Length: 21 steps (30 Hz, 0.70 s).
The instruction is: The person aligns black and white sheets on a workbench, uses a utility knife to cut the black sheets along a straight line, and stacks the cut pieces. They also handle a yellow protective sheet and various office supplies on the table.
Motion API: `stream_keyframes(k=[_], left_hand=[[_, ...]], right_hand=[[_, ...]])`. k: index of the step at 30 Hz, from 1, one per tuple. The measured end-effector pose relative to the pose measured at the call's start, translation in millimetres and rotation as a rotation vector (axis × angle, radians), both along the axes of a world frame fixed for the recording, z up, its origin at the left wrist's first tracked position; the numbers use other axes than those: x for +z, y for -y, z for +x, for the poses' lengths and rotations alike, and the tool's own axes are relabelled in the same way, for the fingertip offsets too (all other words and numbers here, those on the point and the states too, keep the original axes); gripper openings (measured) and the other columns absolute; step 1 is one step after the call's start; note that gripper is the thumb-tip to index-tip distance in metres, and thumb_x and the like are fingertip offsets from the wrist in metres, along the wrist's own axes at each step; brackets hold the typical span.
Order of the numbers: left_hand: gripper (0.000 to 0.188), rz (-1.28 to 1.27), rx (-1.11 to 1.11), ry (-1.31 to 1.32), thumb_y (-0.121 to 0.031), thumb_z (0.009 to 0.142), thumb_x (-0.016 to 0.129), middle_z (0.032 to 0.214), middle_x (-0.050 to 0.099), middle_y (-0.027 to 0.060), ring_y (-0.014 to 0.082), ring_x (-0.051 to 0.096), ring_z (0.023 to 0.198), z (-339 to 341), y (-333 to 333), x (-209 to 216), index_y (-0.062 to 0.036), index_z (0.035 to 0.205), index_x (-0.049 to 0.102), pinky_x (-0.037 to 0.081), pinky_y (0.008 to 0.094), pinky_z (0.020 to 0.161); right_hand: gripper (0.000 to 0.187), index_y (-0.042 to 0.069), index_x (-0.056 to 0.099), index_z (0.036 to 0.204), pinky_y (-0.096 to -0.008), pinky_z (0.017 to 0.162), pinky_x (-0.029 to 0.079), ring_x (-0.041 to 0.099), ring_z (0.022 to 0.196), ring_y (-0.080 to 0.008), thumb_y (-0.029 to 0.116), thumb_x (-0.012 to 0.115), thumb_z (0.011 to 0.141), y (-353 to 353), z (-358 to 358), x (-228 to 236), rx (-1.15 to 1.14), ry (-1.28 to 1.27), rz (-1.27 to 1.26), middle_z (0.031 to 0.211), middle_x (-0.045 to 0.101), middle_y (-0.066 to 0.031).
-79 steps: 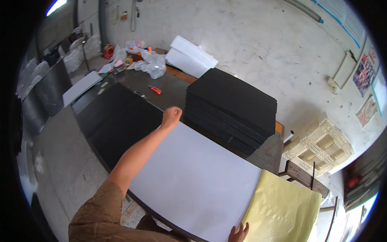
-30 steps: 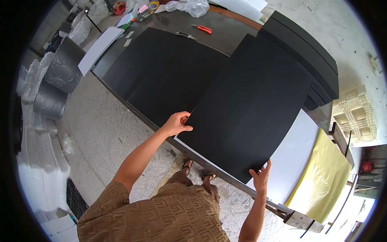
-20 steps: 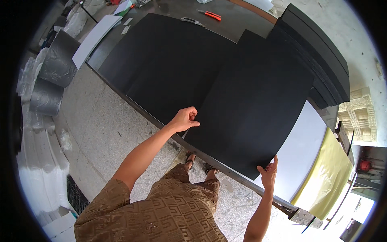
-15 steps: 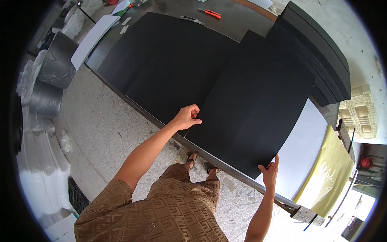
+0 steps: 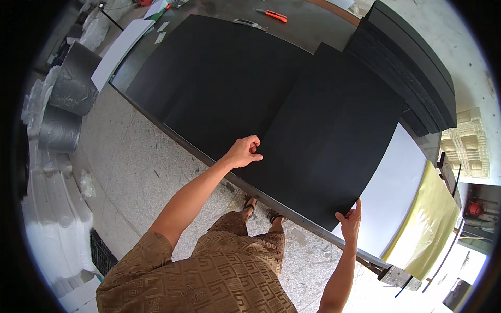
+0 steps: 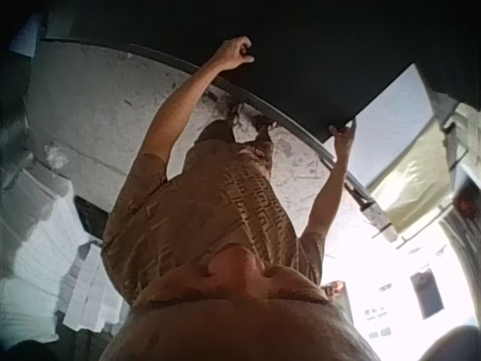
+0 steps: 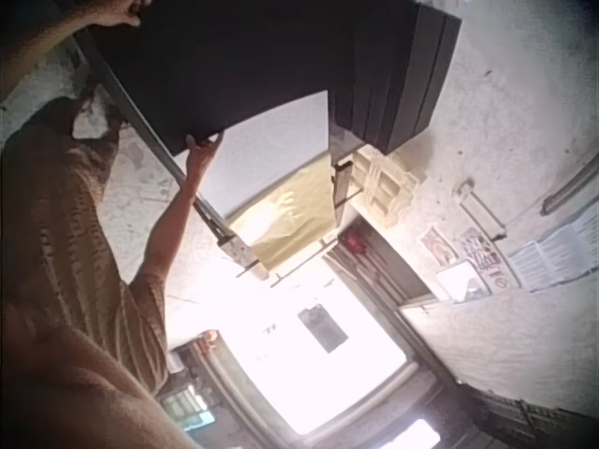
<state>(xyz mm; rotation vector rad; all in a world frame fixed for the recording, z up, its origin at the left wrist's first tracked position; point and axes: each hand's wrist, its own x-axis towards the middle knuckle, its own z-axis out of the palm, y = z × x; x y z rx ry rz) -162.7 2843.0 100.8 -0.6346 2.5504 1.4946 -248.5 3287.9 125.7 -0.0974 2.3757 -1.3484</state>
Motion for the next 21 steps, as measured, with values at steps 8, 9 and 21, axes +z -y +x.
stream_keyframes(k=[8, 9, 21], left_hand=[[0.037, -0.068, -0.012, 0.02, -0.017, 0.07, 0.081, 0.077, 0.065, 0.0092, 0.0252, 0.066, 0.074, -1.8, -2.5, -3.0, -0.0029, 0.093, 0.056, 0.051, 0.0366, 0.067], [0.038, -0.08, -0.011, 0.014, -0.017, 0.069, 0.082, 0.078, 0.066, 0.0096, 0.0258, 0.066, 0.075, -2.0, -2.3, -2.6, -0.003, 0.093, 0.056, 0.051, 0.0367, 0.068], [0.035, -0.108, -0.002, 0.029, -0.012, 0.071, 0.082, 0.071, 0.058, 0.0056, 0.0173, 0.059, 0.064, -3.7, -1.7, -12.3, -0.004, 0.092, 0.055, 0.049, 0.0327, 0.06]], right_hand=[[0.095, 0.005, 0.029, 0.148, -0.0221, 0.054, 0.044, 0.053, 0.062, -0.0077, 0.002, 0.081, 0.068, 0.2, 2.1, -2.8, 0.035, -0.041, 0.046, 0.072, 0.058, -0.0002], [0.095, 0.004, 0.029, 0.148, -0.0222, 0.054, 0.043, 0.053, 0.062, -0.0077, 0.001, 0.081, 0.068, -3.3, 3.0, -8.5, 0.033, -0.064, 0.03, 0.072, 0.058, -0.0003], [0.098, 0.011, 0.039, 0.145, -0.0252, 0.058, 0.046, 0.053, 0.061, -0.0093, 0.005, 0.086, 0.06, -1.4, -5.5, -12.6, 0.014, -0.049, 0.18, 0.07, 0.057, -0.0006]])
